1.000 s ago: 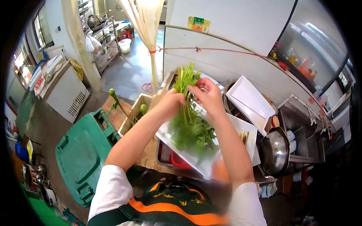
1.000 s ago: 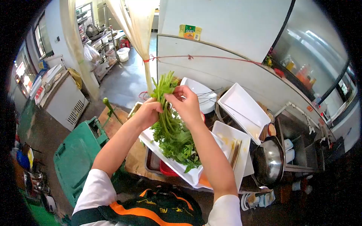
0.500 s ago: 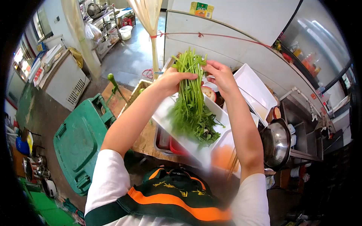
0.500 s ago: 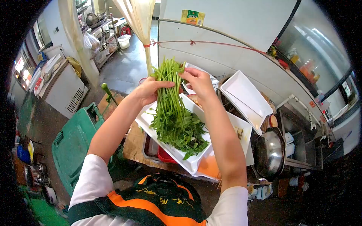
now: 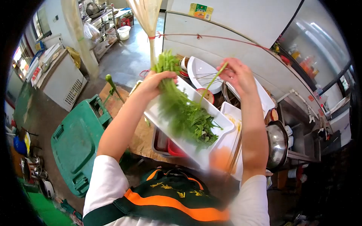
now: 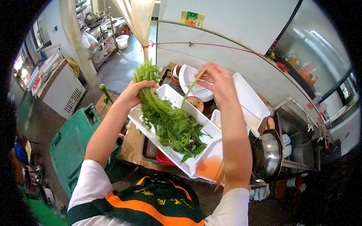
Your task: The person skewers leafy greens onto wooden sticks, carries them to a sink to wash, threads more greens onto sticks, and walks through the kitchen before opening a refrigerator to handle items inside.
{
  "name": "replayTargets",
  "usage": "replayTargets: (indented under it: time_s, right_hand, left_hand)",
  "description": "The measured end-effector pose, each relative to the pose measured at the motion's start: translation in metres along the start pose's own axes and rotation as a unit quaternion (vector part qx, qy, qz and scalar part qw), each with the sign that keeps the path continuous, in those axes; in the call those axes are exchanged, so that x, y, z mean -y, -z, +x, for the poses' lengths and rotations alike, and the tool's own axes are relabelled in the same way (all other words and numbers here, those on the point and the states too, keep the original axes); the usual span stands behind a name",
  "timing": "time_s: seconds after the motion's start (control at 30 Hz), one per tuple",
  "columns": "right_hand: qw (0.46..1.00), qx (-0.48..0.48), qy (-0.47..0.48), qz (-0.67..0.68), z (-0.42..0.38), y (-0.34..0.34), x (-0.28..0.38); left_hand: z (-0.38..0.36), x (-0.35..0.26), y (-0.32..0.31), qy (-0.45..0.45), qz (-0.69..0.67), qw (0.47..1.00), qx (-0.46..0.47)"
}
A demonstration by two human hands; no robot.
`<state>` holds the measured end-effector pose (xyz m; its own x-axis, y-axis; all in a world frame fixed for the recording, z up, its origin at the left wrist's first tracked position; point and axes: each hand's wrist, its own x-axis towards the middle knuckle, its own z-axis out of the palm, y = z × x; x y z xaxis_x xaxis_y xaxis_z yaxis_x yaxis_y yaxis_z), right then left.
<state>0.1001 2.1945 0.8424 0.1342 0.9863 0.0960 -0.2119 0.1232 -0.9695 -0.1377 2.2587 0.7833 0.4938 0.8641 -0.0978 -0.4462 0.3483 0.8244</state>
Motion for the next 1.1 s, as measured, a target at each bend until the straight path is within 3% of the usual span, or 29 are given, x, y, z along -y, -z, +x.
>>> replayTargets:
  time_s: [0.3,0.7,1.1]
  right_hand:
    - [0.982,-0.11,0.044,0.148,0.001,0.094,0.047]
    - [0.953,-0.12,0.039,0.276,-0.007,0.142,0.054]
    - [0.956,-0.119,0.026,0.267,0.0,0.109,0.053]
  left_hand:
    - [-0.006,-0.001,0.052,-0.007,0.021,0.999,-0.035]
    - [-0.004,-0.003,0.042,-0.008,0.028,0.999,-0.043]
    - [-0.007,-0.005,-0.016,-0.019,0.095,0.995,0.026]
